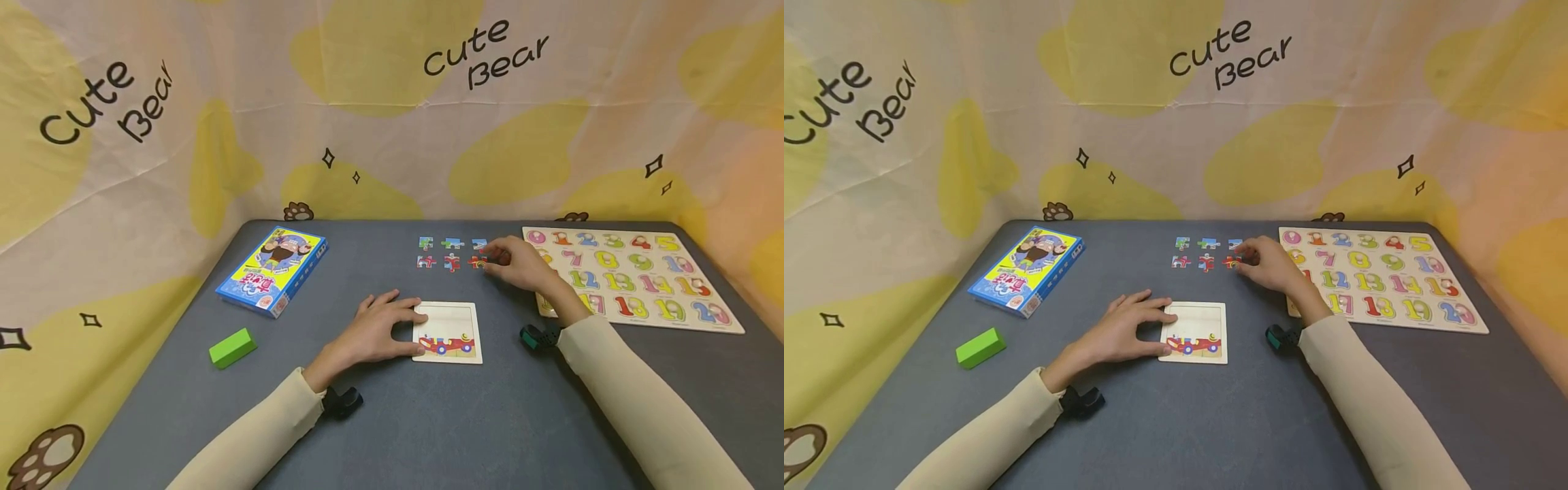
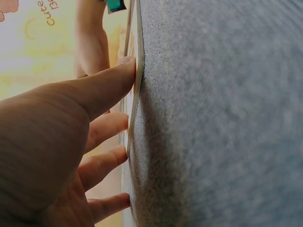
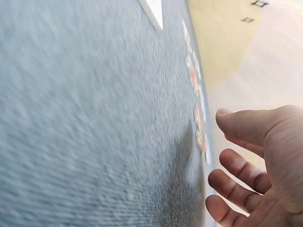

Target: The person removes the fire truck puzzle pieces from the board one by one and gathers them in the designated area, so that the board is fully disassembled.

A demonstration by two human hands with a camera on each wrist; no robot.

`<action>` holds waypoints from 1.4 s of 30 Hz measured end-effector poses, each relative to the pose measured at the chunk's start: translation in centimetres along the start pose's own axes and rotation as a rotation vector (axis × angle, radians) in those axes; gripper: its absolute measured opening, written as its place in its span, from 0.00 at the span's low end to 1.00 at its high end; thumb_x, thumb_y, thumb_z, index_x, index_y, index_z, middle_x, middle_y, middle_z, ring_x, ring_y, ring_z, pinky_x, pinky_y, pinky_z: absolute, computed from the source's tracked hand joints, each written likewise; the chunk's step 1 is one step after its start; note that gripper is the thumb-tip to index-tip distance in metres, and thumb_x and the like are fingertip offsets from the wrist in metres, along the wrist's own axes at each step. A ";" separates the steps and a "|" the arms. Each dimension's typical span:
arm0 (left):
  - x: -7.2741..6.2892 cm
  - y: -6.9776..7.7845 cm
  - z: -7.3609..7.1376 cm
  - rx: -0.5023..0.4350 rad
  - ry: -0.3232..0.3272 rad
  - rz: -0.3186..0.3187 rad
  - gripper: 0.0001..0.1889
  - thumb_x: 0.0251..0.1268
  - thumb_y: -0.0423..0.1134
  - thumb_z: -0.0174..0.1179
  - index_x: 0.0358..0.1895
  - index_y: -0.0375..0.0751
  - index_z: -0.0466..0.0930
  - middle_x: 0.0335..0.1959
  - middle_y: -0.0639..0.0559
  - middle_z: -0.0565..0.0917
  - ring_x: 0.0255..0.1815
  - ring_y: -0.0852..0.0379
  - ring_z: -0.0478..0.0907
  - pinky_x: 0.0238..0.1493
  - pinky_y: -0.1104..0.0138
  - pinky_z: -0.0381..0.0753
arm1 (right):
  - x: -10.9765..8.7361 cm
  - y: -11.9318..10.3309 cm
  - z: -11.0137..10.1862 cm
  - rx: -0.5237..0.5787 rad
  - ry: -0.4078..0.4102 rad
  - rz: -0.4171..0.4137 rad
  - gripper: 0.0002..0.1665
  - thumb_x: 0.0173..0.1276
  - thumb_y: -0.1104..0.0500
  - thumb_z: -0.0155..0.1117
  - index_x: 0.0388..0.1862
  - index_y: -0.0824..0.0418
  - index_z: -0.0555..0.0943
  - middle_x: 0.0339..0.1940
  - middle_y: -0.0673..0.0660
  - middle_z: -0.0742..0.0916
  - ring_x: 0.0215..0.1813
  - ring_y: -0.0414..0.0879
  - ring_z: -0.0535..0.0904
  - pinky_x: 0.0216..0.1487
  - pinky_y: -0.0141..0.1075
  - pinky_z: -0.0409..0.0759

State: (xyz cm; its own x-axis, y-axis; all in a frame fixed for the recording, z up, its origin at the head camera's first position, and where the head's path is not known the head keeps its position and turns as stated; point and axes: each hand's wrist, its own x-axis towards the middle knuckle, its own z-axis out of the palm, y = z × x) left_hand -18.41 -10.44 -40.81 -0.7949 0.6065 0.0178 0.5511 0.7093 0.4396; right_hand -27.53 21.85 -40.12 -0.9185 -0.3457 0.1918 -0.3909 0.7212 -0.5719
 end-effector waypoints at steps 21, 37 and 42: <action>0.2 -0.5 -0.4 0.020 -0.041 -0.003 0.32 0.58 0.60 0.72 0.67 0.59 0.80 0.78 0.56 0.69 0.83 0.37 0.53 0.75 0.30 0.45 | -2.9 -3.9 2.1 0.127 -0.103 -0.180 0.15 0.65 0.61 0.74 0.50 0.60 0.86 0.43 0.56 0.87 0.40 0.47 0.78 0.44 0.41 0.79; 0.1 -0.6 -0.9 0.030 -0.085 0.016 0.35 0.57 0.62 0.72 0.69 0.60 0.78 0.79 0.57 0.66 0.83 0.37 0.51 0.75 0.31 0.45 | -3.9 -7.0 4.2 0.112 -0.324 -0.334 0.12 0.63 0.57 0.76 0.46 0.51 0.90 0.42 0.48 0.86 0.45 0.47 0.71 0.47 0.38 0.68; 0.1 -0.7 -0.8 0.025 -0.098 0.021 0.35 0.57 0.62 0.71 0.70 0.61 0.77 0.80 0.56 0.66 0.84 0.37 0.51 0.75 0.31 0.45 | -4.4 -8.0 4.8 0.086 -0.357 -0.386 0.15 0.63 0.57 0.75 0.50 0.52 0.89 0.43 0.48 0.85 0.46 0.46 0.72 0.50 0.38 0.69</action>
State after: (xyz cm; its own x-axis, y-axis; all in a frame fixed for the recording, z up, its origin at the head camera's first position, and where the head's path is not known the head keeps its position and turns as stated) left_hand -19.10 -11.20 -40.41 -0.7551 0.6527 -0.0612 0.5747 0.7040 0.4173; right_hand -20.06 14.73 -40.21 -0.6259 -0.7696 0.1260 -0.6762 0.4551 -0.5793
